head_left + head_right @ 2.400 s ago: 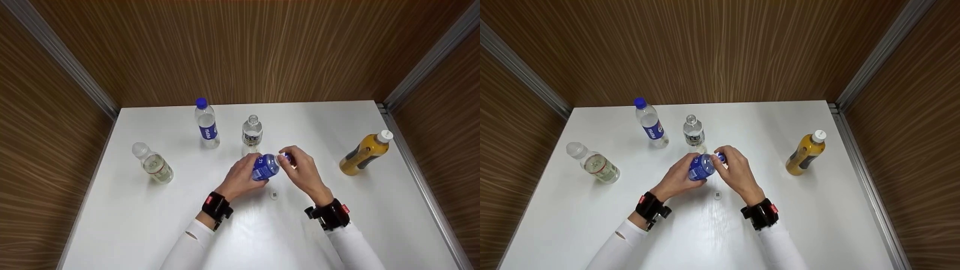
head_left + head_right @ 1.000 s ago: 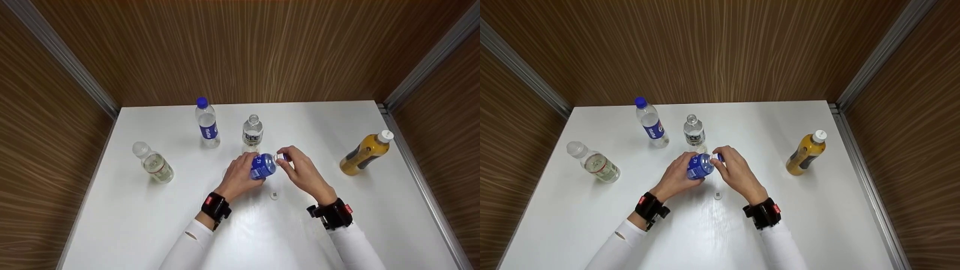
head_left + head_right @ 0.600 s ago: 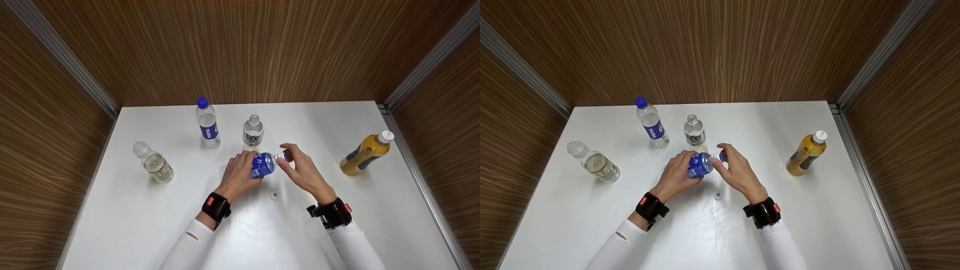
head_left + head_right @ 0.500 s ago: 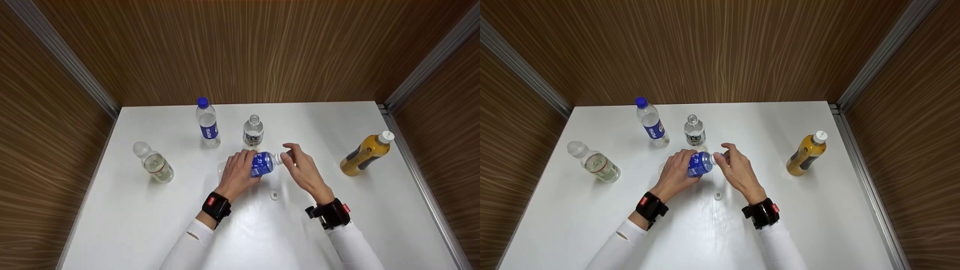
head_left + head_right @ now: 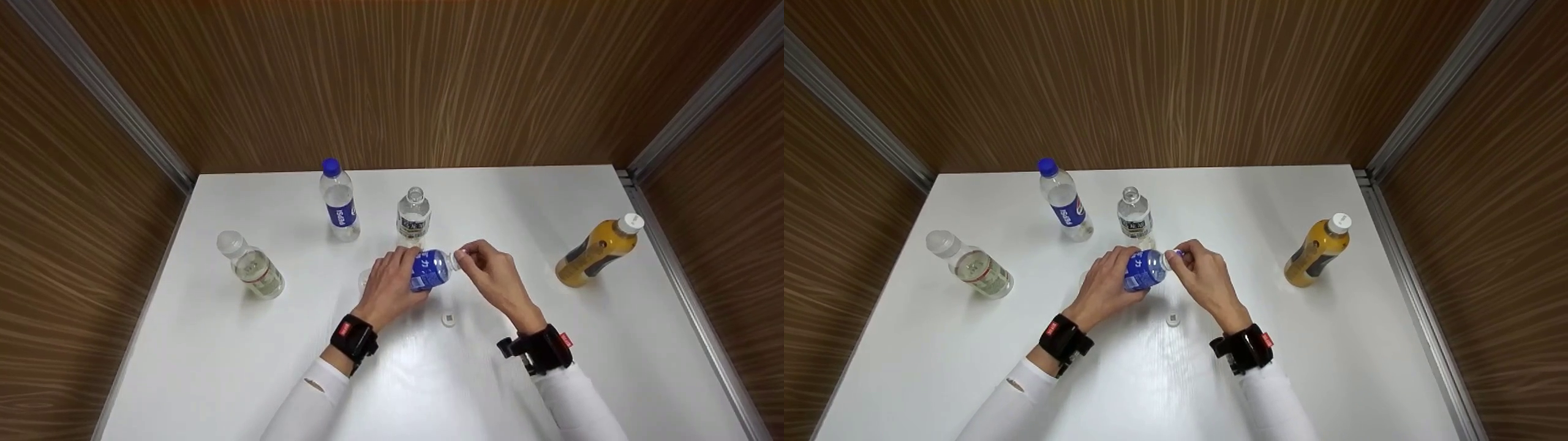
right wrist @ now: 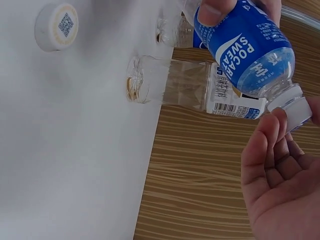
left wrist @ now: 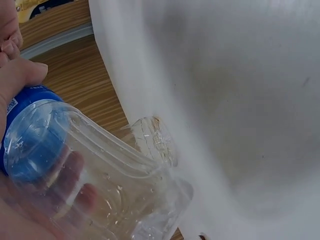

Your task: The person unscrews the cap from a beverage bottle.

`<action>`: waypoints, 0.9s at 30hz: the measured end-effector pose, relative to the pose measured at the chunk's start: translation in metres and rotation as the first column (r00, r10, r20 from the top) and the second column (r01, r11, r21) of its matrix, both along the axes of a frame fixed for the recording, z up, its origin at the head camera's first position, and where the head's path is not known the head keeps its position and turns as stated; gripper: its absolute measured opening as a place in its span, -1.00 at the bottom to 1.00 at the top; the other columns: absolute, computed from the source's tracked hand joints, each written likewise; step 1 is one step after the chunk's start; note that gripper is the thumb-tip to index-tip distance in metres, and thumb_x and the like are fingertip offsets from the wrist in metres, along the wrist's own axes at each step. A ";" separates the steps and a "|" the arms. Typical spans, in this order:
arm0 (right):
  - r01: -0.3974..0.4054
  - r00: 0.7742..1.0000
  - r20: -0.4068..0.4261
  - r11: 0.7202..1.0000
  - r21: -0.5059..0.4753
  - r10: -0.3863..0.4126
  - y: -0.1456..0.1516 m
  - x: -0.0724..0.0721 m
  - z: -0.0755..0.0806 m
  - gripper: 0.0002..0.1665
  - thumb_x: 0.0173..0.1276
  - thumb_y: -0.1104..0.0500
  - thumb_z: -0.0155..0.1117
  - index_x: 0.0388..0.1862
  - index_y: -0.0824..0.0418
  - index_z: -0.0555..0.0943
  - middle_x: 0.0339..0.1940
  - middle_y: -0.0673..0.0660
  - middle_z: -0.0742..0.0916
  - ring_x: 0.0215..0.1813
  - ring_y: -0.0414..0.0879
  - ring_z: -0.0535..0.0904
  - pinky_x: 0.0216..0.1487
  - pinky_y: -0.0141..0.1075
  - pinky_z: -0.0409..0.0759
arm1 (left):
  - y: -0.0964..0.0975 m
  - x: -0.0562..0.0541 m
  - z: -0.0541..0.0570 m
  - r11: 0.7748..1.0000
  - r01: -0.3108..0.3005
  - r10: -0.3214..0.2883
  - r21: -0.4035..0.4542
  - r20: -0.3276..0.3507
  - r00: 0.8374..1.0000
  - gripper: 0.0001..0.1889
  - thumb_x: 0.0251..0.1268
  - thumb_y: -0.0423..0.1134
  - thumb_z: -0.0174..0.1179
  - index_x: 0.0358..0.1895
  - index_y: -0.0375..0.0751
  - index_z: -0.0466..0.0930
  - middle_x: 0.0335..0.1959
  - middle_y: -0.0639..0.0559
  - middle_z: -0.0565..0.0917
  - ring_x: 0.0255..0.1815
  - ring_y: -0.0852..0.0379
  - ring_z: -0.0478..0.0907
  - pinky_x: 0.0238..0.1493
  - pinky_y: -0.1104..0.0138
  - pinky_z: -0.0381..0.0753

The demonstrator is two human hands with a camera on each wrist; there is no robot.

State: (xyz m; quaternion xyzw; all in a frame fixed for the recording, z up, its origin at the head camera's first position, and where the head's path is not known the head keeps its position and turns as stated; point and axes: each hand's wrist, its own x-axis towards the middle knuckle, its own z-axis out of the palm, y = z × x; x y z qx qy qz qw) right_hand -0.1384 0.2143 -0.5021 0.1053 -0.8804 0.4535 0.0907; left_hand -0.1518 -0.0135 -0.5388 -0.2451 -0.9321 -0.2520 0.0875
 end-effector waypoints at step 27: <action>-0.192 0.970 -0.142 0.981 0.035 0.195 0.007 0.001 0.004 -0.66 0.34 0.32 0.33 0.10 0.24 0.68 -0.04 0.08 0.73 -0.09 -0.11 0.67 -0.02 -0.20 0.70 | -0.002 -0.002 -0.001 0.999 0.030 -0.032 0.044 0.065 0.997 -0.18 0.00 0.00 0.58 0.33 -0.20 0.43 0.08 -0.09 0.61 0.05 -0.06 0.61 0.10 0.05 0.60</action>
